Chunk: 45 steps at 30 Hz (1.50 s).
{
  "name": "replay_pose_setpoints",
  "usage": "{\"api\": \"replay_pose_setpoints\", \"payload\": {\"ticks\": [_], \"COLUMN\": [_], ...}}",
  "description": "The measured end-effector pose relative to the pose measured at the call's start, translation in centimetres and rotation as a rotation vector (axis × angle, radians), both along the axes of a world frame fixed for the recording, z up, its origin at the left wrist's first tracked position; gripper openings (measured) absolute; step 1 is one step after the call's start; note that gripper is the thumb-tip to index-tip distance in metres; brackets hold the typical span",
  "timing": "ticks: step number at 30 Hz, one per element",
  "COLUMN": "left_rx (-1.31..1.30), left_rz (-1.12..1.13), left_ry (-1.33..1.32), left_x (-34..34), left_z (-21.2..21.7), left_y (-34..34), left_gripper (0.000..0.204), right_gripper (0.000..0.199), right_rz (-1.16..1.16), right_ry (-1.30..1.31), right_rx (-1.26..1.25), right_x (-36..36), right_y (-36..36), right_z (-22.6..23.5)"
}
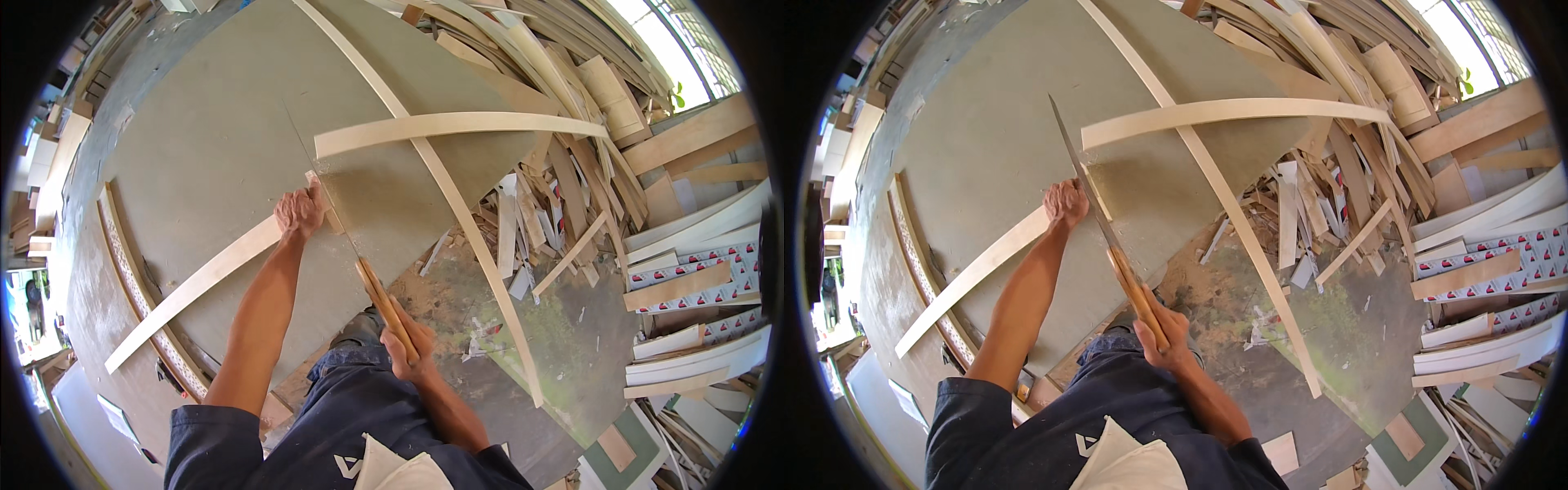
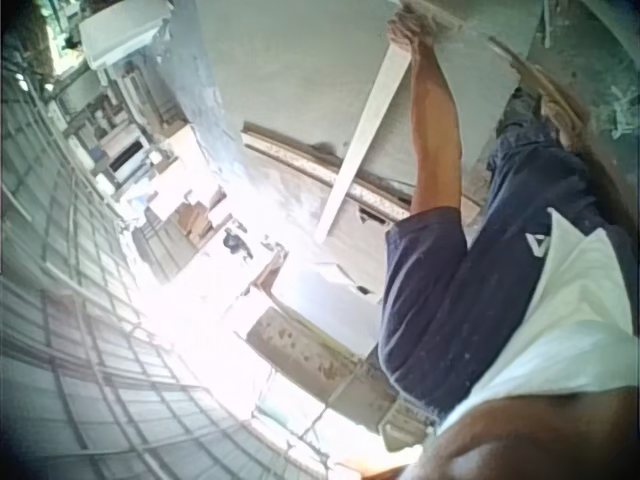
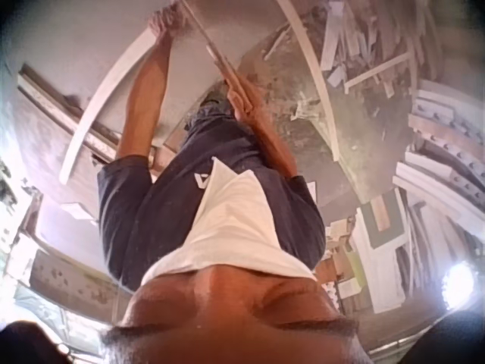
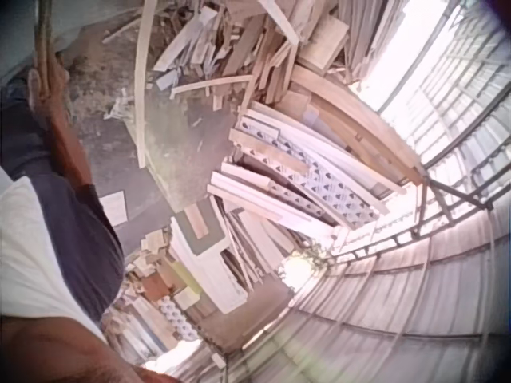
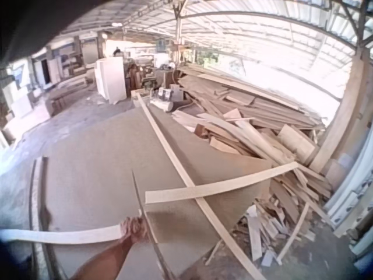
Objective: The person saws a wooden slat on a workbench, picks up the cut piece to sort through a scrap pile, and then returns to the workbench to hammer a nail into a board and measure it with a tape measure.
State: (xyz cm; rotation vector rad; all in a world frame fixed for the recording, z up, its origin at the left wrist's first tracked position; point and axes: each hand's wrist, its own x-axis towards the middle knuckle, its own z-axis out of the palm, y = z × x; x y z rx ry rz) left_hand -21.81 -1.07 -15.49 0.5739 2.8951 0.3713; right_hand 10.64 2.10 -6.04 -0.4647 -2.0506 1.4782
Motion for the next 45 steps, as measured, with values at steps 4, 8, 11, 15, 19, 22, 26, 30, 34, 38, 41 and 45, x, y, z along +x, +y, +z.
{"api": "replay_pose_setpoints", "payload": {"ticks": [4, 8, 11, 15, 19, 22, 26, 30, 34, 38, 41, 45], "left_rx": [-0.009, 0.023, 0.097, 0.201, 0.034, -0.001, 0.012, 0.015, -0.04, 0.016, 0.006, -0.05], "left_rz": [0.02, -0.035, -0.046, -0.186, -0.079, -0.032, -0.096, -0.126, -0.272, -0.35, -0.358, -0.391], "left_ry": [-0.087, -0.123, -0.116, 0.126, 0.065, 0.003, 0.191, 0.366, 0.466, 0.601, 0.699, 0.704], "left_x": [1.0, 0.4, 0.7, 1.8, 3.4, 5.0, 5.9, 6.4, 8.0, 9.4, 11.2, 14.0], "left_z": [2.3, 1.4, 1.2, 2.1, 2.2, 2.4, -0.3, -1.1, 0.5, 2.4, 3.4, 2.1], "left_y": [0.7, -0.2, -0.1, -0.1, 2.0, 3.4, 3.5, 2.9, 2.1, 1.1, -0.6, -1.2], "left_gripper": [0.063, 0.065, 0.058, 0.06, 0.063, 0.06, 0.052, 0.048, 0.044, 0.038, 0.031, 0.031], "right_gripper": [0.05, 0.052, 0.053, 0.054, 0.054, 0.055, 0.052, 0.049, 0.047, 0.049, 0.048, 0.052], "right_rz": [-0.116, -0.153, -0.17, -0.122, -0.141, -0.093, -0.065, -0.013, 0.105, 0.291, 0.395, 0.383], "right_ry": [0.06, 0.023, 0.05, 0.086, 0.123, 0.21, 0.31, 0.405, 0.388, 0.369, 0.34, 0.213], "right_rx": [-0.122, -0.165, -0.218, -0.287, -0.295, -0.335, -0.391, -0.528, -0.606, -0.711, -0.858, -1.224], "right_x": [2.2, 3.0, 3.1, 3.4, 2.5, 2.1, 1.8, 1.0, -0.1, -1.9, -4.6, -8.8], "right_y": [-0.6, 0.4, 1.0, 2.3, 2.6, 3.3, 4.7, 6.6, 10.7, 15.3, 17.0, 18.0], "right_z": [0.7, 1.2, 1.8, 3.3, 4.7, 4.8, 5.2, 6.0, 6.2, 4.7, 4.4, 3.0]}}
